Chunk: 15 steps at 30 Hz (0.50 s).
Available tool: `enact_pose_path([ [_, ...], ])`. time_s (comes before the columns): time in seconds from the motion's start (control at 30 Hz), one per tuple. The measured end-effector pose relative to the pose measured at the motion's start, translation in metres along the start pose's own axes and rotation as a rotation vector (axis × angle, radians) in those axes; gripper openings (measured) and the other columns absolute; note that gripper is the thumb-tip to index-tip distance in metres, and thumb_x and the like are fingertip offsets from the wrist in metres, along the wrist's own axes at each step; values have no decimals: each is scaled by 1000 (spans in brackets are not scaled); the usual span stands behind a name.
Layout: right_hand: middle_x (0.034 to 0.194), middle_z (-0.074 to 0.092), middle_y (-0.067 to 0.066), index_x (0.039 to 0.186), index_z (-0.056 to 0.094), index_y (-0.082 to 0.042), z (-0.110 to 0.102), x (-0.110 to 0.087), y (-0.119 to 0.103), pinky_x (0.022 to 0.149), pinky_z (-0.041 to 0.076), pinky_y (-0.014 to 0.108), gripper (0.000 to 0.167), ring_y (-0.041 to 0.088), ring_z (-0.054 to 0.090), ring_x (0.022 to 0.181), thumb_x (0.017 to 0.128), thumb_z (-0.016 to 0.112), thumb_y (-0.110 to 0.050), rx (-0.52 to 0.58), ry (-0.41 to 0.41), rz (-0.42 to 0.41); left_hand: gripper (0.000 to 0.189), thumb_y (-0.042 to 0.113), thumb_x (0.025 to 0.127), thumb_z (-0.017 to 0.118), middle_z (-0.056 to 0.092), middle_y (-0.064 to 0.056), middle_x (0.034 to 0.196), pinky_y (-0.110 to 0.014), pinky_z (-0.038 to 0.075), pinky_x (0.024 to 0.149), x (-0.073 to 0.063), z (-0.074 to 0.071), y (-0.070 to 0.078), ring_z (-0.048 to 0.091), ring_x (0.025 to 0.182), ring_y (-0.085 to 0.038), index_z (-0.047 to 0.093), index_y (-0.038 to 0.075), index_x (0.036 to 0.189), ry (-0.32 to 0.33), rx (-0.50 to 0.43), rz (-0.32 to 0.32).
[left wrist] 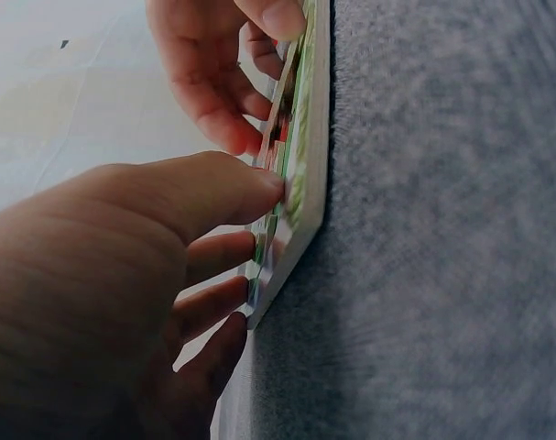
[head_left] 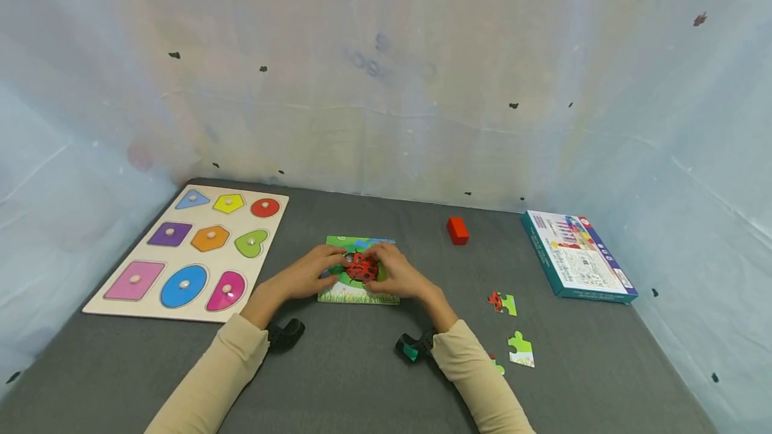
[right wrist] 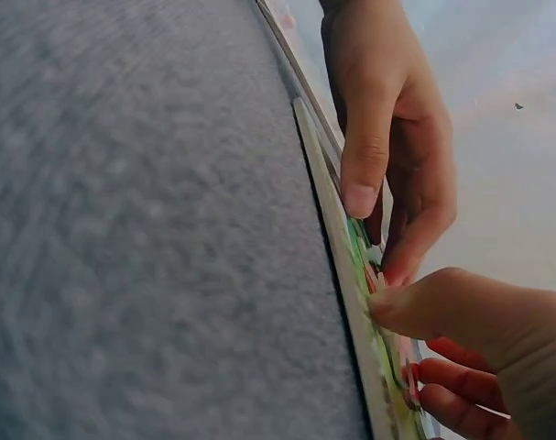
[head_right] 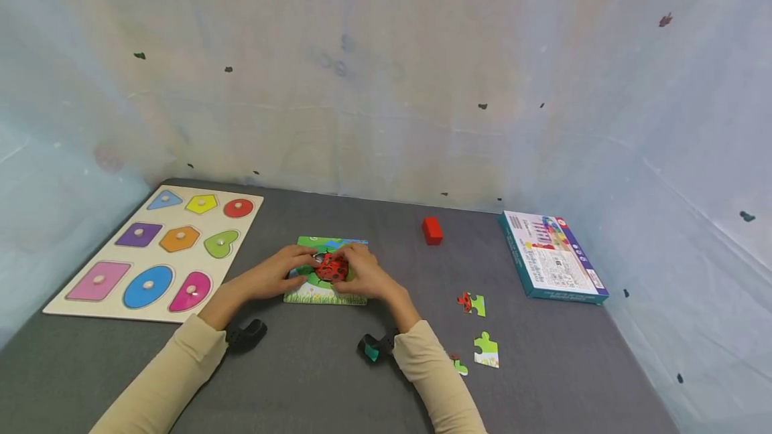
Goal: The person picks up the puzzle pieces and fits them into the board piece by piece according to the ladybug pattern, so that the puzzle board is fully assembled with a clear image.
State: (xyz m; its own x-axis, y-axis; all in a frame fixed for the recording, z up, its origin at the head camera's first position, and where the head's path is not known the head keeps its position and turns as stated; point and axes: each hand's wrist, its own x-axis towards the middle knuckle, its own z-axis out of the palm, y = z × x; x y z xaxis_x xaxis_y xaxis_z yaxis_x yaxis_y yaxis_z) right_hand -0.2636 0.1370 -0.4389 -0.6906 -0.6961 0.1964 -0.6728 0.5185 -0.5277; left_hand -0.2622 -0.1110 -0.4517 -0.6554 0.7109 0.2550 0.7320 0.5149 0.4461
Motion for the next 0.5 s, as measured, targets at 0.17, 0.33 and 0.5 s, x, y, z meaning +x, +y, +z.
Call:
enact_pose_path([
  [0.17,120,52,11,125,52,-4,5,2,-1,94,27,58,49,27,40,114,83,70,-22,-16,11,9,32,10,90,60,46,-21,134,-54,33,99,-1,1,0,39,125,-38,59,6,121,5,0,1],
  [0.33,123,54,11,131,48,-3,8,4,-2,102,17,63,54,29,41,118,85,69,-21,-30,13,7,35,11,90,60,46,-19,135,-54,32,101,-2,2,0,38,127,-37,57,6,124,3,-17,-13],
  [0.5,129,51,13,136,43,-2,7,4,-3,99,22,62,59,31,40,121,86,68,-22,-25,15,30,36,10,90,60,47,-19,134,-54,32,101,-1,2,0,38,127,-37,56,6,125,11,-13,-7],
])
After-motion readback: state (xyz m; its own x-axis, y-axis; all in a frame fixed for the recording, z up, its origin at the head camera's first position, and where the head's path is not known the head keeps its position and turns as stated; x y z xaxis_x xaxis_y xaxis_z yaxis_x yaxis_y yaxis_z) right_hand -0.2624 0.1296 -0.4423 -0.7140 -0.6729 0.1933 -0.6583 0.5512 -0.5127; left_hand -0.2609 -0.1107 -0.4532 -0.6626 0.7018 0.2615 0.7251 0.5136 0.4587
